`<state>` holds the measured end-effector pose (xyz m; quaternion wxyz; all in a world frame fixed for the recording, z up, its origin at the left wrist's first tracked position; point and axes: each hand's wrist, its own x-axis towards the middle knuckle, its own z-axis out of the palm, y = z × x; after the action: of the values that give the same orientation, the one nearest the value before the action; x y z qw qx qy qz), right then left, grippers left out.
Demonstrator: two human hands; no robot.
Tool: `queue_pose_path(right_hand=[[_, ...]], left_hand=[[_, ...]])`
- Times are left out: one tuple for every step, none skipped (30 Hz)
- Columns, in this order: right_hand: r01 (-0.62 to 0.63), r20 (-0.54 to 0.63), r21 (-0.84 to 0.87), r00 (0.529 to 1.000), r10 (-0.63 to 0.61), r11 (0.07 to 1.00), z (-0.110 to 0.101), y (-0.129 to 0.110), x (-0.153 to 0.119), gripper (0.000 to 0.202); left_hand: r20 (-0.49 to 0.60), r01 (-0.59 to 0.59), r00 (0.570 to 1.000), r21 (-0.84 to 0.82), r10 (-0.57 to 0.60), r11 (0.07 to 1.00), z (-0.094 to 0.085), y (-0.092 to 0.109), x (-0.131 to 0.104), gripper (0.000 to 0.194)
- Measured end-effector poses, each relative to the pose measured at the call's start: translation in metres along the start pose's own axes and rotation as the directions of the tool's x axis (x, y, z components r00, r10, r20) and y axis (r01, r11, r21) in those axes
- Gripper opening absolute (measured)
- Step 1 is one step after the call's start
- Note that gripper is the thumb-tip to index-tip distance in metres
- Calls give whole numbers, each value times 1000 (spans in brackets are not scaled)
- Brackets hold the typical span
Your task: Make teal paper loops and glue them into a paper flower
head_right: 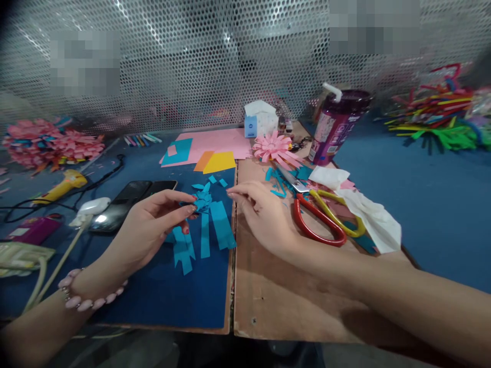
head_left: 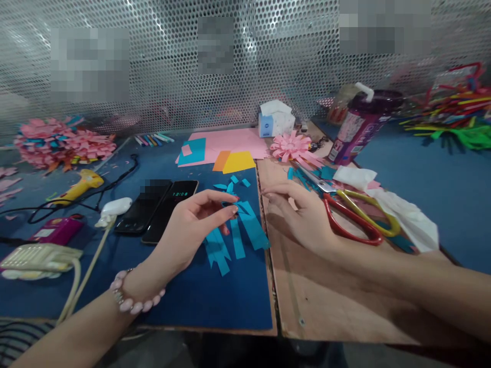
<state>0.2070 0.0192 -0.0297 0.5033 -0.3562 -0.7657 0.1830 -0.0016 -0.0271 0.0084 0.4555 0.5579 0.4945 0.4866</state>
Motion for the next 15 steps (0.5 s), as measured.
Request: queue_pose_path(right_hand=[[54,28,-5,998,-53,999,-1,-2,0,16],[111,61,-16,992,-110,994,-1,-5,0,18],[169,87,-35,982,-165,985,-2,-8,0,18],[223,104,-62,971,-216,973,-2,-11,0,18],[274,117,-92,958,-262,957,-1,-13,-1,21],[317,125,-124,945,-302,940,-1,-15,-2,24],[352,126,-153,934,-336,923,0,-16,-3,26],[377,125,-175,925,-360,909,1,-16,-4,25],[393,125,-189,919,-375,900,2,-16,-4,22],[403,124,-195,914,-385,894,3,-15,-4,18],[413,123,-195,910,-396,890,3,-14,-5,15],[422,125,-190,906,-404,887,3,-13,-5,13],[430,134,-180,902,-411,885,3,-12,-5,9],[435,145,-171,898,-414,884,3,-12,-6,7],[438,156,-164,896,-415,884,3,-12,-6,4]], left_hand=[[1,-1,1000,-4,1,1000,0,0,0,17],[2,-2,1000,-5,2,1000,0,0,0,17],[5,-5,1000,-4,5,1000,0,0,0,17],[9,-7,1000,-3,7,1000,0,0,0,18],[15,-10,1000,-2,10,1000,0,0,0,18],[22,-14,1000,-3,15,1000,0,0,0,19],[32,-20,999,-4,20,1000,1,-1,-1,19],[42,-26,999,-4,26,1000,1,-1,-2,19],[54,-31,998,0,31,1000,1,-1,-2,20],[65,-35,997,11,35,999,2,-1,-3,20],[77,-39,996,28,36,999,2,0,-4,20],[88,-40,995,46,35,998,3,1,-5,21],[103,-38,994,62,31,997,3,2,-5,21],[119,-34,993,72,25,997,4,3,-6,22],[135,-29,991,75,19,997,4,5,-6,23]])
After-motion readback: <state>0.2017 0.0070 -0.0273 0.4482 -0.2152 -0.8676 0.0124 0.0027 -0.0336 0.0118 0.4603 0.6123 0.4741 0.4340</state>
